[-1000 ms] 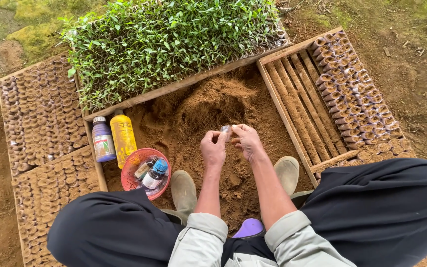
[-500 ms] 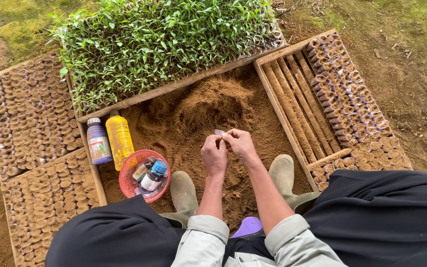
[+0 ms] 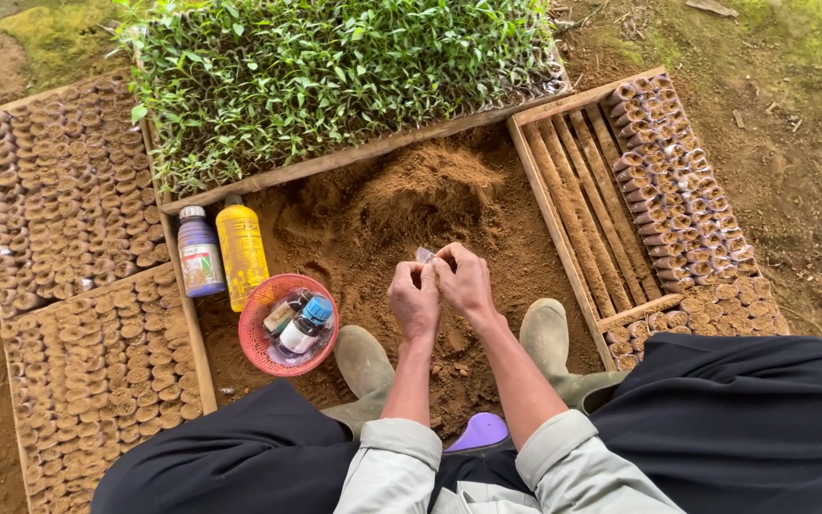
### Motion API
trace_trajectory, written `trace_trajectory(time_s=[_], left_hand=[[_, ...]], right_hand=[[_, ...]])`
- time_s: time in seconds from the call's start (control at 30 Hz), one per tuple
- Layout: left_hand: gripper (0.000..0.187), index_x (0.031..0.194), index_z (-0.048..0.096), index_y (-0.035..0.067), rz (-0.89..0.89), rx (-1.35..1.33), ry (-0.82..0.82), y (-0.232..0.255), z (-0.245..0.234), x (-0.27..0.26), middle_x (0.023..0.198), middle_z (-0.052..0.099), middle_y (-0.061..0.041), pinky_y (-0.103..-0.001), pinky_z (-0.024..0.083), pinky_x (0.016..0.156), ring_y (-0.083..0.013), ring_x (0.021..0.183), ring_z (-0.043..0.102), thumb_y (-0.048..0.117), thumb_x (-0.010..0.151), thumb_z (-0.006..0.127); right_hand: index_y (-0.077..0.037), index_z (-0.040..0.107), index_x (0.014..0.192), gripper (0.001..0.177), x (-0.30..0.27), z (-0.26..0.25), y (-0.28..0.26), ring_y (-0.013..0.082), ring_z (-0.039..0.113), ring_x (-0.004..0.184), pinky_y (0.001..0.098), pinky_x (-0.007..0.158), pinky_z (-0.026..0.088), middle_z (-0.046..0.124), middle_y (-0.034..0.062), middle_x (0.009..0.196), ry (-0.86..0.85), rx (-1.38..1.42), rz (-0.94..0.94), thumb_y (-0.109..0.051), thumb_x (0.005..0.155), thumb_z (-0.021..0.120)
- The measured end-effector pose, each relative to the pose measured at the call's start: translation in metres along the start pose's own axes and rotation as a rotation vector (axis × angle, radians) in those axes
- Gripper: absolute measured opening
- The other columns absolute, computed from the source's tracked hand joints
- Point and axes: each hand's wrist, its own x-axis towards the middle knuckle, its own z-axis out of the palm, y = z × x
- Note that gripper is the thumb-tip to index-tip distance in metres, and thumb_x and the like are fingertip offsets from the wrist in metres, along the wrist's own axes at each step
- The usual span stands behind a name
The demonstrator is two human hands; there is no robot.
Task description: Filling seedling trays with soil and placing seeds into the prepared cells.
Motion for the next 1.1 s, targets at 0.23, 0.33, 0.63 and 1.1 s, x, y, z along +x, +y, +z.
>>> trace_trajectory(time_s=[0.23,0.33,0.63,1.1], left_hand=[[0.013,0.079,0.069,0.014,0.054,-0.056,-0.064,-0.001,-0.001,0.0,0.07,0.071,-0.009,-0.036,0.055,0.06,-0.0264,0.067,0.07,0.017,0.09,0.075],[0.015,0.084,0.069,0.014,-0.091,-0.134,-0.042,0.008,0.0,-0.003,0.071,0.069,-0.007,-0.034,0.053,0.06,-0.0203,0.066,0.065,0.023,0.096,0.069],[0.03,0.111,0.067,0.001,-0.735,-0.824,-0.13,0.004,0.005,0.009,0.092,0.072,-0.016,-0.031,0.067,0.068,-0.0219,0.076,0.074,0.029,0.105,0.059],[0.011,0.102,0.076,0.006,-0.593,-0.581,-0.133,-0.02,0.009,0.011,0.082,0.073,-0.009,-0.035,0.067,0.064,-0.0146,0.069,0.071,0.014,0.099,0.07]], right_hand=[[-0.008,0.077,0.088,0.008,0.003,0.002,-0.006,0.017,0.068,0.058,0.0308,0.054,0.053,0.071,0.0097,0.067,0.07,0.159,-0.003,-0.006,0.086,0.07],[-0.002,0.074,0.092,0.008,0.0,-0.007,-0.015,0.0129,0.066,0.055,0.0253,0.049,0.053,0.07,0.0098,0.069,0.07,0.344,0.078,-0.002,0.087,0.068],[0.001,0.071,0.094,0.009,-0.001,-0.015,-0.004,0.0137,0.07,0.054,0.0219,0.045,0.054,0.071,0.0124,0.068,-0.049,0.47,0.155,-0.003,0.086,0.073],[-0.002,0.071,0.088,0.011,0.02,-0.007,0.022,0.0142,0.065,0.05,0.0248,0.043,0.054,0.068,0.0123,0.062,-0.104,0.32,0.261,-0.01,0.081,0.073]])
